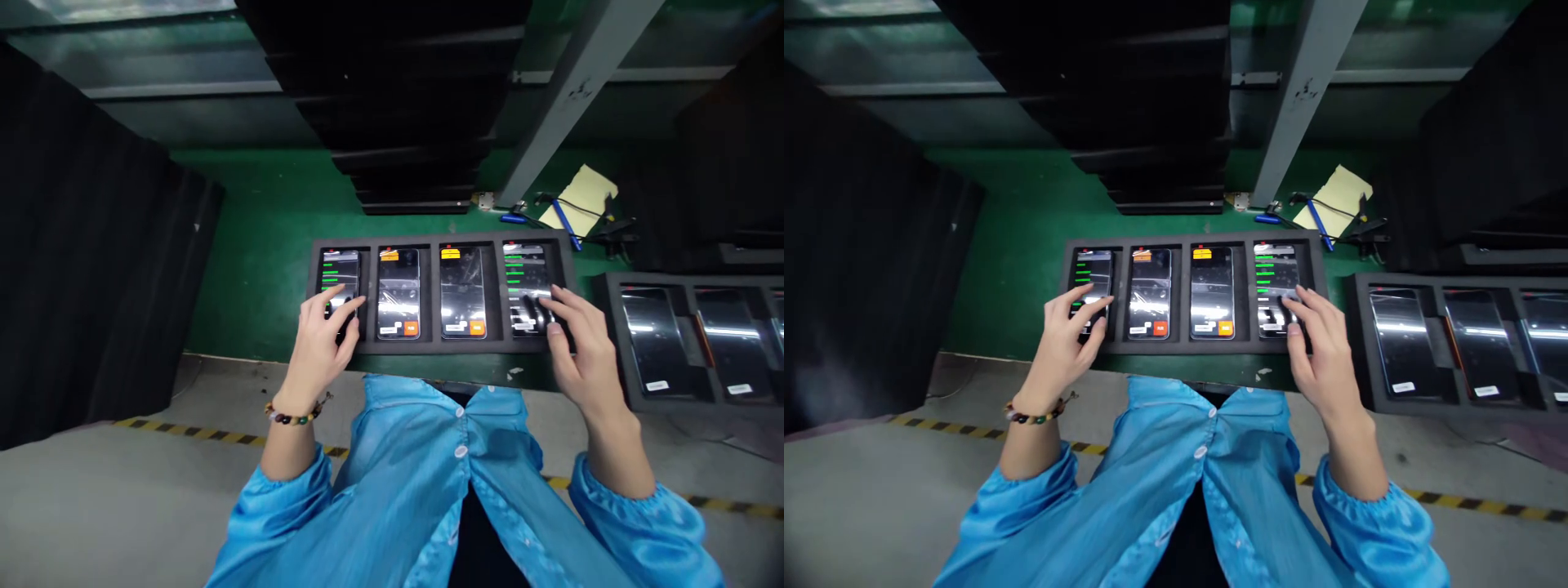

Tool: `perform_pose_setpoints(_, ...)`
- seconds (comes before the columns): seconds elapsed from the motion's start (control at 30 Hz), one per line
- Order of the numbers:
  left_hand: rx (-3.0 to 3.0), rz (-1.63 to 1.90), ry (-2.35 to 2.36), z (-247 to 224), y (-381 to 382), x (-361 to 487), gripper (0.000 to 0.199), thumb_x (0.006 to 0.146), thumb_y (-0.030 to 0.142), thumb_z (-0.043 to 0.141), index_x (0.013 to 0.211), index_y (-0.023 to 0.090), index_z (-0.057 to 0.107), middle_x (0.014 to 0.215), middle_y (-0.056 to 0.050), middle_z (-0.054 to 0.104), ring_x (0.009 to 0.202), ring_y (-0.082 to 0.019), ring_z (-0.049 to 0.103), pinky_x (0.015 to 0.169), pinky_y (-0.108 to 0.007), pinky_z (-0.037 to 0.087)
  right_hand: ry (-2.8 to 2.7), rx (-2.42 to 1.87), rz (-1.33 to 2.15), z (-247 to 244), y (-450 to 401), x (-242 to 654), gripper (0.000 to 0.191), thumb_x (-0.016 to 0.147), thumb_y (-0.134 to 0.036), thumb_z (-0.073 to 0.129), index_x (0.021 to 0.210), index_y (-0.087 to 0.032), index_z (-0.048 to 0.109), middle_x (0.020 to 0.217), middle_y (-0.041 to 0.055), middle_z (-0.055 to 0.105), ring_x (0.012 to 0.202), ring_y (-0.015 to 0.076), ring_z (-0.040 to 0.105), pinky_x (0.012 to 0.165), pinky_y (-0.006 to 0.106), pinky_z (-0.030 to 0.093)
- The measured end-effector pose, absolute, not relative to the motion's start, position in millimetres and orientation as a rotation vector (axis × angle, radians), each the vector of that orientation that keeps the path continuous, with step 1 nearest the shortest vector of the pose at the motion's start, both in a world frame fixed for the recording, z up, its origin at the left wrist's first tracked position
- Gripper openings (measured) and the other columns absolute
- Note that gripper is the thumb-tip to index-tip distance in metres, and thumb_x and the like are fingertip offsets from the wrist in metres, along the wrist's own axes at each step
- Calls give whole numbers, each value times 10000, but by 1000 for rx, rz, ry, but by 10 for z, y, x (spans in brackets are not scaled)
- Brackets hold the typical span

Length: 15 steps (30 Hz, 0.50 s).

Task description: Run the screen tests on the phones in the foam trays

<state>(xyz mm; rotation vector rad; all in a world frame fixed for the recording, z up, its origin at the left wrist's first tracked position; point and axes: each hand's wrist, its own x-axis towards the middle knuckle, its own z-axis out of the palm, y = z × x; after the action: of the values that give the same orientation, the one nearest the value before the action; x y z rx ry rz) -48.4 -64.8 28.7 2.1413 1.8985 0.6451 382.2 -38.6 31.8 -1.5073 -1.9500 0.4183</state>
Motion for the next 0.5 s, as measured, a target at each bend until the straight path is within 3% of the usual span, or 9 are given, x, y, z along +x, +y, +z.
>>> perform_pose_setpoints(0.1,2154,615,1869,263,-616,-424,458,1023,256,582,1455,339,708,1639,-122,533,1521,-375,494,1263,-608,443,-2013,-1474,388,315,-353,3784,396,1102,-315,488,1444,-253,678,1568,122,647,1537,332,536,1287,634,441)
perform_pose_setpoints(0.23,2120,726,2010,233,-583,-537,443,1038,255,550,1454,307,694,1498,-115,669,1407,-351,593,1258,-595,422,-2023,-1514,323,262,-343,3855,440,1098,-287,481,1504,-245,644,1500,114,698,1535,340,518,1272,642,448)
perform_pose_setpoints(0.33,2061,875,2108,177,-592,-659,369,1065,265,514,1376,257,713,1367,-111,750,1318,-327,656,1226,-567,438,-1985,-1573,339,222,-386,3904,436,1106,-309,470,1484,-229,672,1437,135,718,1514,339,538,1257,626,470)
perform_pose_setpoints(0.5,1964,1053,2173,53,-587,-729,301,1046,268,541,1276,222,729,1369,-133,749,1356,-312,661,1224,-530,453,-1924,-1603,375,160,-431,3886,426,1103,-345,467,1410,-227,737,1441,158,701,1479,328,585,1237,606,505)
